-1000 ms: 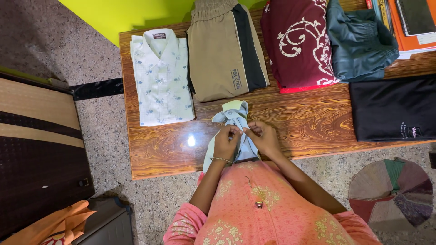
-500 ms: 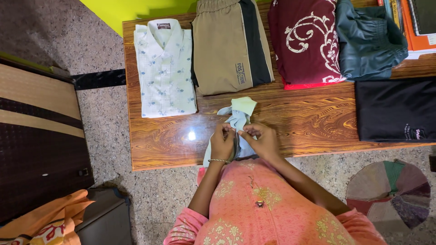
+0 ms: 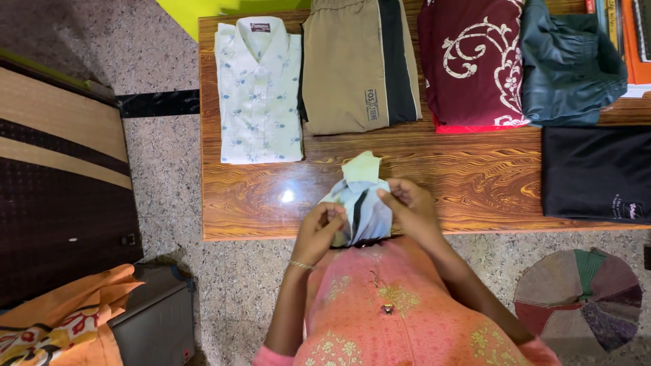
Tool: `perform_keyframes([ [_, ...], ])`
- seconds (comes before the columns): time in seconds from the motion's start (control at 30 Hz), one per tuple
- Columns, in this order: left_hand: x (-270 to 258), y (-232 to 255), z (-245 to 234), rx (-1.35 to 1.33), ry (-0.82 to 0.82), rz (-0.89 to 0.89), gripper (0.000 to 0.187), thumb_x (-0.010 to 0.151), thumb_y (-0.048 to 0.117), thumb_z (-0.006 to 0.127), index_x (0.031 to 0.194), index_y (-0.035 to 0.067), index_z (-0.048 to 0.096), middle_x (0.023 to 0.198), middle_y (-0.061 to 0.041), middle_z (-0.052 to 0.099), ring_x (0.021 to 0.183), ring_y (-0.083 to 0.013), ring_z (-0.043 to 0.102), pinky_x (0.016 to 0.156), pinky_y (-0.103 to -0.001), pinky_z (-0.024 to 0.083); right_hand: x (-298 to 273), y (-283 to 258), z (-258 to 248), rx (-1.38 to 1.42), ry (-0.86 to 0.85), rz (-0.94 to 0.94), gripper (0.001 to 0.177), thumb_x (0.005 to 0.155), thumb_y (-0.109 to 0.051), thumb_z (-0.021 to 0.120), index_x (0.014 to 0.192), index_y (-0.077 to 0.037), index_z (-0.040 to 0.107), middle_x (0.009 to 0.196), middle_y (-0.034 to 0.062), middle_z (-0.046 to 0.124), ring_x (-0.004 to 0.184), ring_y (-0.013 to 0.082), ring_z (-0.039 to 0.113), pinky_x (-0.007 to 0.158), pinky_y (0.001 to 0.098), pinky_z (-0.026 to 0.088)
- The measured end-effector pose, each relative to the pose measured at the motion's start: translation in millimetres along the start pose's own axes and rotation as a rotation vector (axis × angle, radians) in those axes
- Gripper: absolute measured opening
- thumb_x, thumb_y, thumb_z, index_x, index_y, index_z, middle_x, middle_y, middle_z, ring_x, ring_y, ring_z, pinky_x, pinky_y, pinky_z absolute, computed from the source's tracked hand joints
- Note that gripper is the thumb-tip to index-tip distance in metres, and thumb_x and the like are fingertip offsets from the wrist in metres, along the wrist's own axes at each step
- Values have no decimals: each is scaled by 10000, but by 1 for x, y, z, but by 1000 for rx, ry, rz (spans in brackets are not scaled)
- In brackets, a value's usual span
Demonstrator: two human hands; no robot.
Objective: Folding a white shirt on a wooden table.
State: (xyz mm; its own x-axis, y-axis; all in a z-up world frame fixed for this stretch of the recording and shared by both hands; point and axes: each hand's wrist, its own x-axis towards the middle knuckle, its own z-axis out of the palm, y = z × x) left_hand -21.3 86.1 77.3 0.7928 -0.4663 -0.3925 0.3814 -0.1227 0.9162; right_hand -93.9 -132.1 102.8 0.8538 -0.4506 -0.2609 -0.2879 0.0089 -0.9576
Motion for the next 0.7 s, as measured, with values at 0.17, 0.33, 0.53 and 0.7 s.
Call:
perform_keyframes([
  [0.17,-41,76,-32,-231,-300,-151,130,936,54,656,1061,18,665,884,-21,687,823,-117,656,785,-268,542,-28,-63,-27,165,-290,97,163,1010,-135,631,1128,-22,641,973,9,708,886,62,646,775,237,542],
  [0.33,-53,153,-62,-386,-474,-91,97,980,62,660,1052,-3,650,906,-59,667,844,-142,644,794,-292,532,-32,-181,-57,-135,-448,-118,119,1014,-133,657,1108,-59,652,827,-7,594,674,45,492,567,246,409],
  [0.53,-73,289,-71,-355,-605,227,83,1044,83,616,1069,5,623,978,-74,630,869,-144,649,768,-287,563,-28,-298,-93,-676,-443,-565,212,900,-157,731,1103,-121,678,911,-38,638,570,26,459,502,249,342],
  [0.7,-4,240,-55,198,-59,454,128,1030,76,656,1129,-5,653,946,-31,657,871,-99,616,769,-233,494,41,-270,-40,-846,-132,-816,145,1020,-80,771,1104,-23,667,963,118,656,845,209,631,750,340,490],
])
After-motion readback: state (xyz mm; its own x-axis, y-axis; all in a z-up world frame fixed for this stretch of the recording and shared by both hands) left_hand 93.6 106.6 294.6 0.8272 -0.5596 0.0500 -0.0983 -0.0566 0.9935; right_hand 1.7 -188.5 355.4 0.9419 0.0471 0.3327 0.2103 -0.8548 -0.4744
